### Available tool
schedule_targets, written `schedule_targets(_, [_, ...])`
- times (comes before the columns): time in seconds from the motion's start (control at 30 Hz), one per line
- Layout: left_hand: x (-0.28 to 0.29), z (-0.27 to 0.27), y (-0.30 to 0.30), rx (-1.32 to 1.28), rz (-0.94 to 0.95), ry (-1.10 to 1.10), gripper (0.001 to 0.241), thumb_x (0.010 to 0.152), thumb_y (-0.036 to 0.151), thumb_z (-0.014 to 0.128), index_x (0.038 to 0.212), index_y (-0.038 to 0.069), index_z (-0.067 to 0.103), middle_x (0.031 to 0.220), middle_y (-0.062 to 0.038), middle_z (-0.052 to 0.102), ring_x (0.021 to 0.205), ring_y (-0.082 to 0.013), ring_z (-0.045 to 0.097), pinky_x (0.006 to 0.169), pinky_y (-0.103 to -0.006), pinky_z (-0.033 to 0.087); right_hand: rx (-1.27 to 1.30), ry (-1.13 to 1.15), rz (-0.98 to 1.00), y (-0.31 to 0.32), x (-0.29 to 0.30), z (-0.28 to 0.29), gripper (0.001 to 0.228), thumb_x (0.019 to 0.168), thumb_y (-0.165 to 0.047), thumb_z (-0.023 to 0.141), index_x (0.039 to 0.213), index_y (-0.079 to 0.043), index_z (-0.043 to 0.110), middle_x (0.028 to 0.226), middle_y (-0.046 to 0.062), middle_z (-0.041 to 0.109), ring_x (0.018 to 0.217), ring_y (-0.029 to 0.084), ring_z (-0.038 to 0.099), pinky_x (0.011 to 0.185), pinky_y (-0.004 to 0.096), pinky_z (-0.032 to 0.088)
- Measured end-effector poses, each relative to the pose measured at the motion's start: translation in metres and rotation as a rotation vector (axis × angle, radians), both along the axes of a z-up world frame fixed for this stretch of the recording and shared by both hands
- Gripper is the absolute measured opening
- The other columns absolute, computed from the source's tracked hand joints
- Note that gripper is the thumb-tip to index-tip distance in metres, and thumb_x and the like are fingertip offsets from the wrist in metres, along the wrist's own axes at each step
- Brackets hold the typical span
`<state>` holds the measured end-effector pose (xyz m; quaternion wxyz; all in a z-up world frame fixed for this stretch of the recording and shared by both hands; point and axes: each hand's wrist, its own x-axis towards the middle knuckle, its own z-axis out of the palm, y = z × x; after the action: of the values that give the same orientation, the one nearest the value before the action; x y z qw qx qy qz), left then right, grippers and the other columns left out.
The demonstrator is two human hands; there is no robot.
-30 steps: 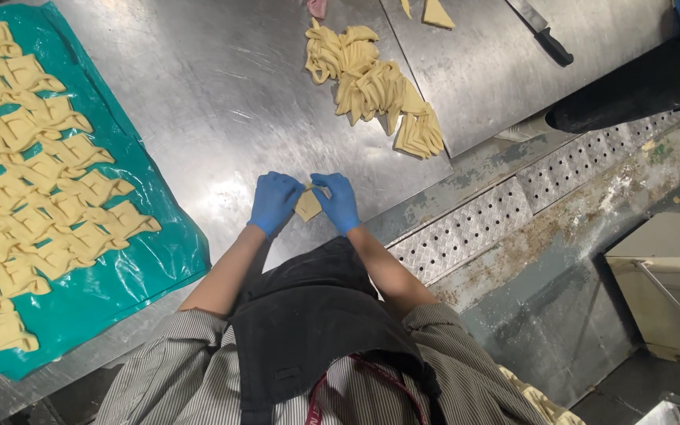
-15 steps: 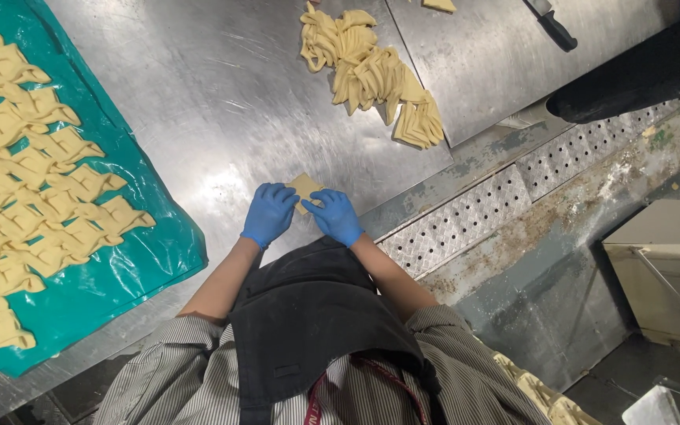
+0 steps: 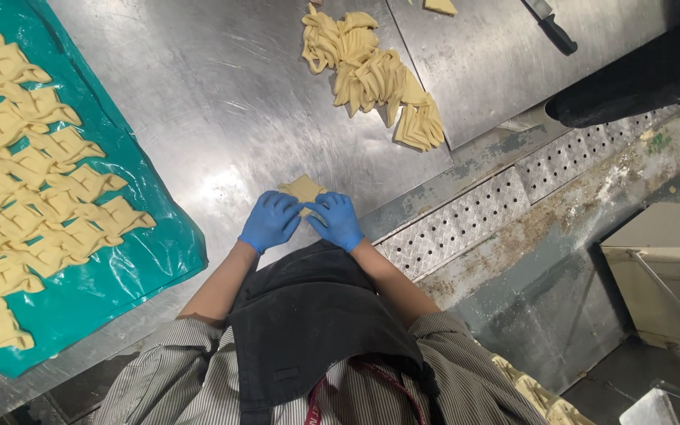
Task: Folding square dough pieces into decorative shapes and arranging them on a tray.
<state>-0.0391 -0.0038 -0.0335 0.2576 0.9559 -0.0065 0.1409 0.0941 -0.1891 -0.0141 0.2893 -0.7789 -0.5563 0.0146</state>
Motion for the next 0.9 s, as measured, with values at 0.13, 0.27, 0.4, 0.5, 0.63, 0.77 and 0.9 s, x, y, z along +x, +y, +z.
schedule_targets(0.13, [0.003, 0.002, 0.001, 0.085, -0.047, -0.071, 0.027, 0.087, 0.029, 0.071, 0.105, 0.010, 0.075, 0.108, -0.006, 0.070, 0.106, -0.0272, 0.063, 0.101, -0.0446, 0.044, -0.072, 0.007, 0.035, 0.003, 0.002, -0.007, 0.033, 0.088, -0.033, 0.079, 0.118, -0.020, 0.074, 0.104, 0.004, 0.063, 0.104, 0.027, 0.060, 0.091, 0.043, 0.044])
schedule_targets(0.27, [0.008, -0.015, 0.000, 0.146, -0.047, 0.013, 0.018, 0.094, 0.029, 0.071, 0.099, 0.012, 0.073, 0.103, -0.003, 0.070, 0.106, -0.0251, 0.063, 0.099, -0.0423, 0.045, -0.018, -0.026, 0.070, 0.007, 0.007, -0.008, 0.030, 0.087, -0.031, 0.080, 0.112, -0.018, 0.073, 0.102, 0.004, 0.063, 0.101, 0.027, 0.061, 0.089, 0.042, 0.045])
schedule_targets(0.4, [0.009, 0.005, -0.004, 0.077, -0.015, 0.039, 0.018, 0.091, 0.029, 0.071, 0.099, 0.013, 0.074, 0.097, -0.004, 0.070, 0.102, -0.0256, 0.062, 0.099, -0.0426, 0.044, -0.006, -0.028, 0.143, 0.002, 0.011, -0.023, 0.025, 0.090, -0.024, 0.078, 0.113, -0.015, 0.071, 0.105, 0.003, 0.065, 0.102, 0.026, 0.062, 0.091, 0.040, 0.046])
schedule_targets(0.5, [0.010, 0.019, -0.002, -0.041, 0.028, -0.036, 0.023, 0.089, 0.032, 0.073, 0.100, 0.012, 0.074, 0.097, -0.005, 0.070, 0.104, -0.0269, 0.062, 0.098, -0.0426, 0.042, 0.056, 0.104, 0.057, 0.008, 0.010, -0.005, 0.022, 0.088, -0.021, 0.078, 0.106, -0.012, 0.071, 0.100, 0.006, 0.066, 0.098, 0.028, 0.061, 0.088, 0.041, 0.047])
schedule_targets(0.63, [0.025, 0.055, -0.001, -0.194, 0.187, -0.059, 0.016, 0.089, 0.027, 0.074, 0.098, 0.013, 0.077, 0.093, -0.003, 0.072, 0.102, -0.0257, 0.061, 0.096, -0.0435, 0.040, 0.080, 0.319, -0.043, 0.023, 0.022, 0.001, 0.016, 0.088, -0.018, 0.079, 0.101, -0.011, 0.075, 0.091, 0.006, 0.067, 0.091, 0.025, 0.064, 0.084, 0.040, 0.047])
schedule_targets(0.77, [0.049, 0.047, 0.010, -0.311, 0.342, 0.084, 0.016, 0.086, 0.026, 0.077, 0.094, 0.014, 0.082, 0.084, -0.002, 0.071, 0.096, -0.0254, 0.058, 0.092, -0.0410, 0.038, 0.097, 0.388, -0.175, 0.045, 0.042, -0.003, 0.013, 0.083, -0.016, 0.080, 0.095, -0.010, 0.078, 0.086, 0.007, 0.071, 0.085, 0.028, 0.063, 0.080, 0.039, 0.047])
schedule_targets(0.9, [0.064, 0.035, 0.017, -0.295, 0.382, 0.234, 0.014, 0.083, 0.029, 0.077, 0.087, 0.017, 0.084, 0.081, 0.000, 0.073, 0.094, -0.0250, 0.058, 0.090, -0.0407, 0.038, 0.029, 0.447, -0.227, 0.051, 0.050, -0.027, 0.010, 0.083, -0.019, 0.079, 0.092, -0.013, 0.080, 0.088, 0.006, 0.070, 0.085, 0.026, 0.063, 0.077, 0.038, 0.050])
